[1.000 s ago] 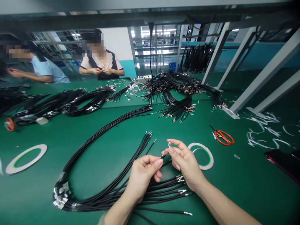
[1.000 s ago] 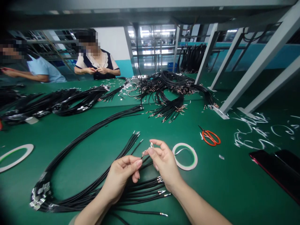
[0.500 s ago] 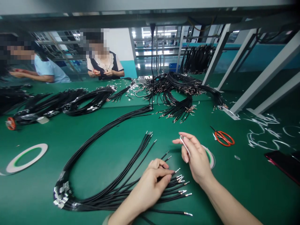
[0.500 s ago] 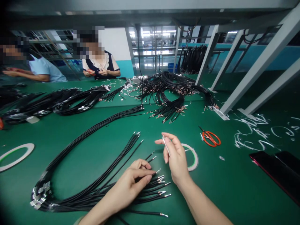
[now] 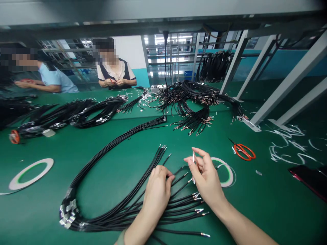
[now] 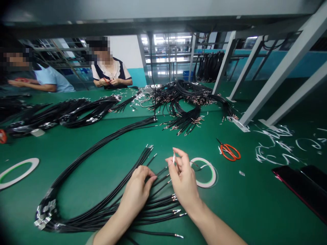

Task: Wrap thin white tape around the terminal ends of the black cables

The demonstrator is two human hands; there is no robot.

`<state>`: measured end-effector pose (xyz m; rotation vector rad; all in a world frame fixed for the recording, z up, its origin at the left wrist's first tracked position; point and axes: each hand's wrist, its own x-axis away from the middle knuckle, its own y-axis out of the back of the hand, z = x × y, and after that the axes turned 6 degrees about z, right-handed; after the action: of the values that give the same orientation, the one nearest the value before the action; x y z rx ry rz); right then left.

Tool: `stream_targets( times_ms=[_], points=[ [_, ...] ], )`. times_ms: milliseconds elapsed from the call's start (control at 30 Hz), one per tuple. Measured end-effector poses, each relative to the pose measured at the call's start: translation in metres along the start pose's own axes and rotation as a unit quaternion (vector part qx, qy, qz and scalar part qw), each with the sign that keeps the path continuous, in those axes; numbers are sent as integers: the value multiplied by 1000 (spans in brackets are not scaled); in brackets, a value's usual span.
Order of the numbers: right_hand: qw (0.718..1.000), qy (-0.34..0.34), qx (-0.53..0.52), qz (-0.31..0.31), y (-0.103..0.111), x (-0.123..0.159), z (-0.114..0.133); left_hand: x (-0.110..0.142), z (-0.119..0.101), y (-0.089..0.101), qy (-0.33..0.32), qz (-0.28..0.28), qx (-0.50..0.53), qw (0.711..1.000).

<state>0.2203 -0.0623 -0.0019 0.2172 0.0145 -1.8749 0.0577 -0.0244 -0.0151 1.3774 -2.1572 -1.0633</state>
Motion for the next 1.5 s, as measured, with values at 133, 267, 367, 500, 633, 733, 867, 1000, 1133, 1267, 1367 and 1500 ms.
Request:
stream_targets(
  times_ms=[133, 267, 367, 500, 633, 733, 867, 1000, 1133, 1267, 1367, 1500],
  points=[
    [998, 42, 46, -12, -2, 5, 2, 1, -4, 5, 49, -19, 160, 986],
    [999, 35, 34, -4, -8, 10, 4, 6, -10, 8, 57, -3, 266, 962],
    [1000, 1, -25, -10, -9, 10, 8, 9, -13, 9, 62, 4, 293, 954],
    [991, -40, -126, -13, -6, 4, 12, 12, -15, 10, 62, 7, 322, 945],
    [981, -49, -190, 9, -9, 1, 12, 12, -16, 10, 69, 21, 347, 935],
    [969, -62, -231, 70, -14, 2, 12, 11, -17, 10, 77, 34, 368, 926],
    [963, -72, -234, 117, -12, 1, 12, 9, -18, 11, 85, 35, 380, 920],
    [974, -47, -214, 55, -9, -1, 10, 11, -18, 11, 85, 37, 366, 926],
    [969, -59, -208, 117, -15, 4, 8, 13, -20, 11, 60, 43, 357, 931],
    [989, -3, -132, 62, -13, 9, 14, 12, -25, 13, 50, -7, 385, 921],
    [995, 8, -87, 55, -7, 13, 21, 14, -29, 10, 60, -46, 421, 904],
    [981, -49, -132, 133, -7, 19, 26, 14, -34, 5, 81, -63, 469, 877]
  ],
)
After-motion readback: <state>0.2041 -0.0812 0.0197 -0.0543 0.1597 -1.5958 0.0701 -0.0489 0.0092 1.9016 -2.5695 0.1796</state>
